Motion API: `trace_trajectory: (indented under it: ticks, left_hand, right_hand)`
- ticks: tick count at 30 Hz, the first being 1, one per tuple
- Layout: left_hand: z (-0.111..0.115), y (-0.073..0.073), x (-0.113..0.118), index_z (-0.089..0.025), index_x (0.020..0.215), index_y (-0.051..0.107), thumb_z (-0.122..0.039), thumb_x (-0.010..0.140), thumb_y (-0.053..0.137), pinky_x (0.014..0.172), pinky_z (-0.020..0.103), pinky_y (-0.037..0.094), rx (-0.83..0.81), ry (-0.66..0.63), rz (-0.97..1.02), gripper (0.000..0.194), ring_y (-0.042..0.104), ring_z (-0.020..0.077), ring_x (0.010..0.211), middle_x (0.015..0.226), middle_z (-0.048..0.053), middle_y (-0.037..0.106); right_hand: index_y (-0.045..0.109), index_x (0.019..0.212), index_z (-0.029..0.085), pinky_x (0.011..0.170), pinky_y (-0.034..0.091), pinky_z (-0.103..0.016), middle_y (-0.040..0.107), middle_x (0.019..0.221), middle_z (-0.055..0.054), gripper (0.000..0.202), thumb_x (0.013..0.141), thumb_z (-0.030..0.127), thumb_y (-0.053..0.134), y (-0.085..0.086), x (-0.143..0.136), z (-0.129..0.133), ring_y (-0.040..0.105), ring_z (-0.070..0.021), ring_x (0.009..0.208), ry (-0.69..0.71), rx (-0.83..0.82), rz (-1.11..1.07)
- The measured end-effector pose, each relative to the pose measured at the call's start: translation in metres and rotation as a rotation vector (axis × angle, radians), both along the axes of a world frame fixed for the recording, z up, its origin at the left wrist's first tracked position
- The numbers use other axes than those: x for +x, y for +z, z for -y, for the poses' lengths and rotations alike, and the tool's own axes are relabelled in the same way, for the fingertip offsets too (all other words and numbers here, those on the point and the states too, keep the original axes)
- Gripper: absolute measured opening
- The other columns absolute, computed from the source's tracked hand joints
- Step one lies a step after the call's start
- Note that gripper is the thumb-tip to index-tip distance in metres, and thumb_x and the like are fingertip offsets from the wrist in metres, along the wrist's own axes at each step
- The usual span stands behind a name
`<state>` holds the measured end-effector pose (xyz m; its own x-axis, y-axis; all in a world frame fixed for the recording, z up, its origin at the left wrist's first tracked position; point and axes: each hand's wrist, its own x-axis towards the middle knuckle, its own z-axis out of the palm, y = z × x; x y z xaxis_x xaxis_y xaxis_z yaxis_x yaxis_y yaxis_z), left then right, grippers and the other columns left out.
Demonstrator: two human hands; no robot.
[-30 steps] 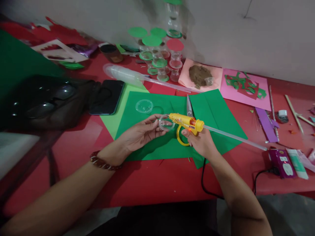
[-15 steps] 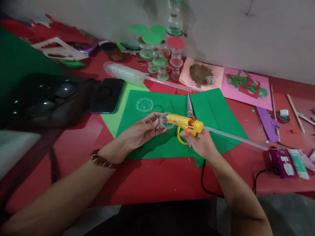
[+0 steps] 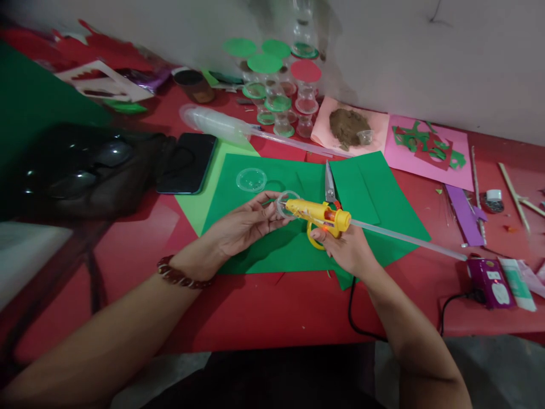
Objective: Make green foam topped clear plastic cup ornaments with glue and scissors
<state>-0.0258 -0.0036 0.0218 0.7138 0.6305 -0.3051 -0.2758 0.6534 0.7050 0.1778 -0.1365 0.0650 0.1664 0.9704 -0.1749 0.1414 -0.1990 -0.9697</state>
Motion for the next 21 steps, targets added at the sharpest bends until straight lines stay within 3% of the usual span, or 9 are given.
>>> trace_trajectory:
  ticks: [13, 21]
  left_hand:
    - [-0.0003, 0.0049, 0.0014, -0.017, 0.101, 0.070, -0.017, 0.081, 0.090, 0.081, 0.023, 0.064, -0.004, 0.063, -0.008, 0.029, 0.072, 0.0096, 0.075, 0.089, 0.000, 0.077]
    - [-0.0003, 0.0070, 0.0012, -0.018, 0.102, 0.071, -0.015, 0.085, 0.085, 0.084, 0.023, 0.064, -0.013, 0.082, -0.029, 0.023, 0.073, 0.0105, 0.079, 0.099, 0.003, 0.078]
  right_hand:
    - [0.055, 0.076, 0.023, 0.040, 0.036, -0.023, 0.045, 0.045, 0.009, 0.051, 0.078, 0.070, 0.074, 0.0046, -0.0029, -0.0001, 0.039, -0.0084, 0.041, 0.014, -0.017, 0.010]
    - [0.059, 0.080, 0.022, 0.040, 0.035, -0.024, 0.045, 0.046, 0.009, 0.053, 0.080, 0.073, 0.072, 0.0002, -0.0021, 0.0012, 0.039, -0.0084, 0.041, 0.026, -0.002, 0.021]
